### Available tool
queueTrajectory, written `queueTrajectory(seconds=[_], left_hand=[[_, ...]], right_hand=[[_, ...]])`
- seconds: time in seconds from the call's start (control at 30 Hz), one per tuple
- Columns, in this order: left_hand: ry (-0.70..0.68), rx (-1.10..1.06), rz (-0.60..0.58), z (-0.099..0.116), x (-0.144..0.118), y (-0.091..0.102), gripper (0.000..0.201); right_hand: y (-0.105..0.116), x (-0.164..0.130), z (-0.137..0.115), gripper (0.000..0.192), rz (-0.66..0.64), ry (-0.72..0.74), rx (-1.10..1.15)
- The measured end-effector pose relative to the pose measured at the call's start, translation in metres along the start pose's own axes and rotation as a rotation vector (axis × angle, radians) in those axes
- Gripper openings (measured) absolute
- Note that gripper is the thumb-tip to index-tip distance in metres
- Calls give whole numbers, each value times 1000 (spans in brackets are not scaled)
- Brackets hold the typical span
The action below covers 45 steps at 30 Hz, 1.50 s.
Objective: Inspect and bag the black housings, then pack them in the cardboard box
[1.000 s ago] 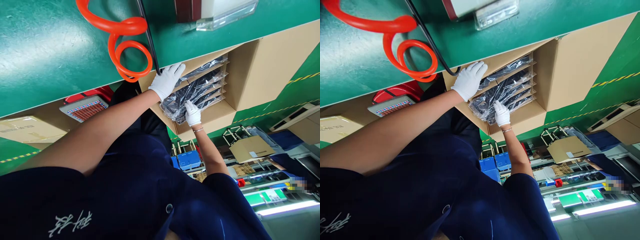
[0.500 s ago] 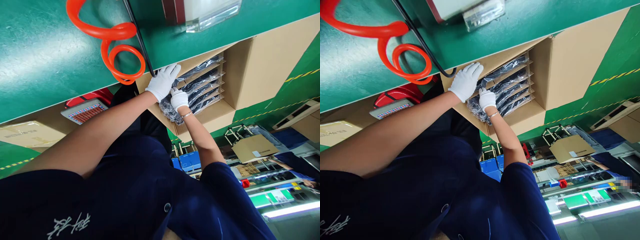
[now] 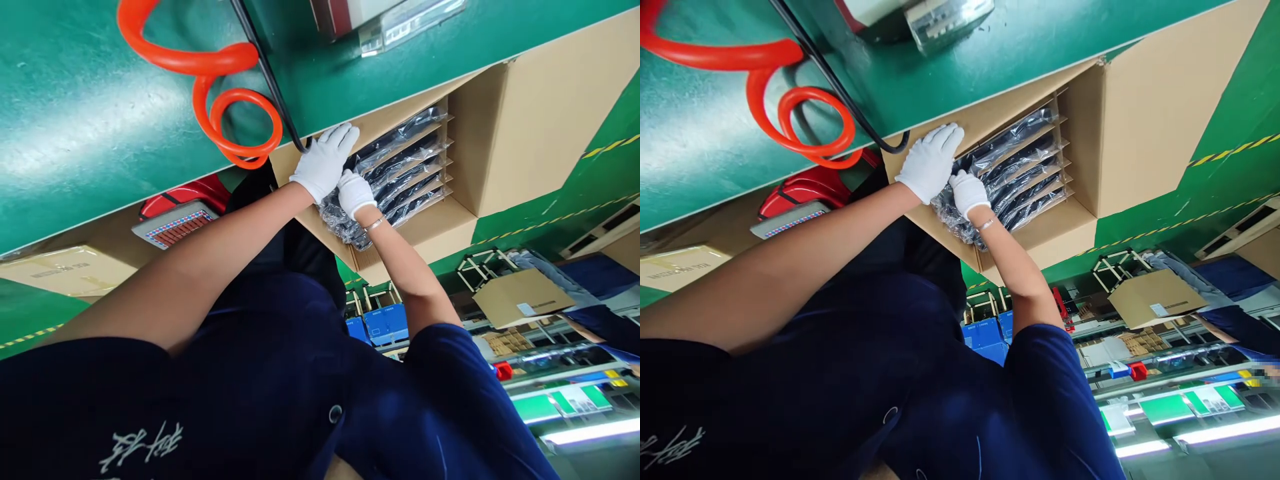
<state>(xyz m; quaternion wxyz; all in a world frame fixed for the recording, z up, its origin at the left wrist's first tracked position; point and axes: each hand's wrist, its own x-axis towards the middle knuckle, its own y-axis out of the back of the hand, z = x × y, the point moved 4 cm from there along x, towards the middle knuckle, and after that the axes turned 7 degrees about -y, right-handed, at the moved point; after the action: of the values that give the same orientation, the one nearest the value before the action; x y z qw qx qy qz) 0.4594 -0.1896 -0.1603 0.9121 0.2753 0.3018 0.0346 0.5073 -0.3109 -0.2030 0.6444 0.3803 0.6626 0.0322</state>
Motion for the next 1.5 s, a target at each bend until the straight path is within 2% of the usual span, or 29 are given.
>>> queueTrajectory(seconds=[0.07, 0.2, 0.33, 0.57, 0.73, 0.9, 1.0, 1.13, 1.3, 1.4, 1.5], left_hand=[[-1, -17, -6, -1, 0, -1, 66], [15, -98, -12, -2, 0, -1, 64], [1, -113, -24, 1, -4, 4, 60], [-13, -11, -99, 4, -7, 5, 58], [-13, -31, -60, 3, -6, 5, 57], [8, -64, -51, 4, -5, 7, 59], [20, -64, -61, 4, -5, 8, 57], [29, -66, -56, 4, -6, 8, 59], [2, -82, -27, 3, -5, 8, 60], [0, -74, -25, 3, -5, 9, 64], [-113, -44, -36, 13, -14, 11, 61]], right_hand=[[3, -26, 14, 37, -22, 11, -17], [-6, -78, 55, 42, 95, 4, 70], [-21, -98, 79, 49, 201, 19, 143], [-25, -102, 79, 42, 147, -23, 31], [-21, -106, 75, 38, 139, 2, -27], [-26, -97, 57, 47, 83, 17, 10], [-33, -93, 54, 44, 124, -56, 117], [-40, -93, 65, 36, 249, -181, 259], [-38, -80, 74, 48, 338, -185, 291], [-36, -70, 70, 47, 301, -230, 267], [-32, -63, 55, 46, 201, -159, 199]])
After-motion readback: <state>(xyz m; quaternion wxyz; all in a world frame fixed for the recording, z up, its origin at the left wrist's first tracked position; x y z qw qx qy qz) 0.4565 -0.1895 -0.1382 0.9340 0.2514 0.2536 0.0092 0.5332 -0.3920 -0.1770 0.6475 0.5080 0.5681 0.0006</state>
